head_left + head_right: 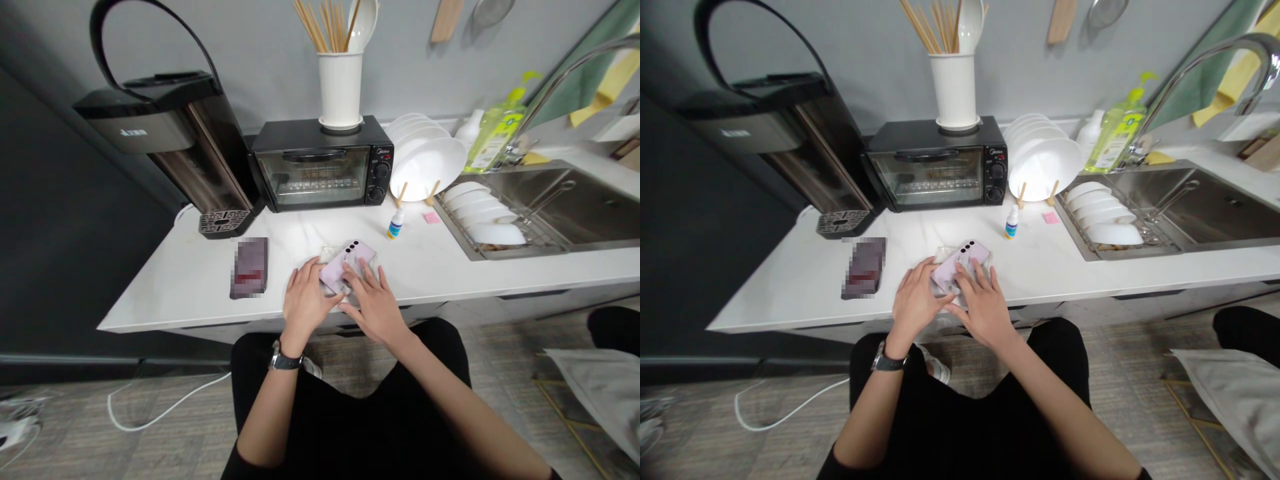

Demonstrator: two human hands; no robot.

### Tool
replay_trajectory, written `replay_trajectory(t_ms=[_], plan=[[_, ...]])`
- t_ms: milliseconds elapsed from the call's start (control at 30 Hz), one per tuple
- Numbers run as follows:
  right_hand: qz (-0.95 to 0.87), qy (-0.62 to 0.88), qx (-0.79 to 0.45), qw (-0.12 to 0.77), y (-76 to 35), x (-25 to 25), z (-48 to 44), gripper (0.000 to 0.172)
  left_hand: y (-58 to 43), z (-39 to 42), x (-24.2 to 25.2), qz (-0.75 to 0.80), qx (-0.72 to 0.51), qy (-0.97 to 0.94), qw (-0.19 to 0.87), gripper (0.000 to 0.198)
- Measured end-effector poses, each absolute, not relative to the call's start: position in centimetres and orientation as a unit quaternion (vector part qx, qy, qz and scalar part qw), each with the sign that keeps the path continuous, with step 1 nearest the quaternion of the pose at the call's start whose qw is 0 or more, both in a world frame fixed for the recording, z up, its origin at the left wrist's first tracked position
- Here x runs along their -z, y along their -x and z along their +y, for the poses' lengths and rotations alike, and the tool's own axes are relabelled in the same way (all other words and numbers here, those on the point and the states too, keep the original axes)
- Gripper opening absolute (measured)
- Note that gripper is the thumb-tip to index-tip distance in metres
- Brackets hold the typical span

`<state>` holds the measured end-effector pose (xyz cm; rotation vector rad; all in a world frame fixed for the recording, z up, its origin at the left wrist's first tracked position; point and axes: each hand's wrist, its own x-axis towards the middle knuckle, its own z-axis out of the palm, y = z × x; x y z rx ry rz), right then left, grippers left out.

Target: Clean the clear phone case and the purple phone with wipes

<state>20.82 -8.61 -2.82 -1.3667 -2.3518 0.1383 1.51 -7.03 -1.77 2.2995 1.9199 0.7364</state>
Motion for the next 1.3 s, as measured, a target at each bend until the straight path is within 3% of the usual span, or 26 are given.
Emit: replay_trajectory(t_ms=[67,200,433,633,800,1000,1100,1300], plan=[[-0.828,0.521,-0.028,0.206,-21.8,2.7,-6.9,0.063,-1.8,-7.0,1.6,0.622,-0.246,-0.744,0.023,0.055],[-0.787,0.576,-0.009,0.219,-21.3,2.2,-4.2,0.07,-1.8,-7.0,1.5,0.617,-0.25,-0.746,0.02,0.054],[-0.864,0.443,-0.075,0.228,-15.9,2.0,-8.1,0.085,-1.1,-6.9,2.1,0.621,-0.222,-0.75,0.045,0.048],[-0.852,0.476,-0.046,0.214,-20.3,2.7,-9.2,0.075,-1.5,-6.9,1.8,0.62,-0.229,-0.75,0.025,0.052],[-0.796,0.565,-0.002,0.218,-22.4,2.8,-5.3,0.08,-1.9,-7.1,1.6,0.617,-0.253,-0.745,0.008,0.056],[-0.849,0.473,-0.038,0.232,-17.6,1.8,-6.3,0.078,-1.3,-6.8,2.1,0.617,-0.227,-0.753,0.018,0.061],[-0.869,0.433,-0.05,0.235,-17.0,1.8,-9.0,0.076,-0.9,-6.7,2.4,0.623,-0.224,-0.749,0.03,0.051],[-0.829,0.516,-0.014,0.214,-21.3,2.6,-8.6,0.073,-1.3,-7.1,2.0,0.605,-0.248,-0.756,0.02,0.056]])
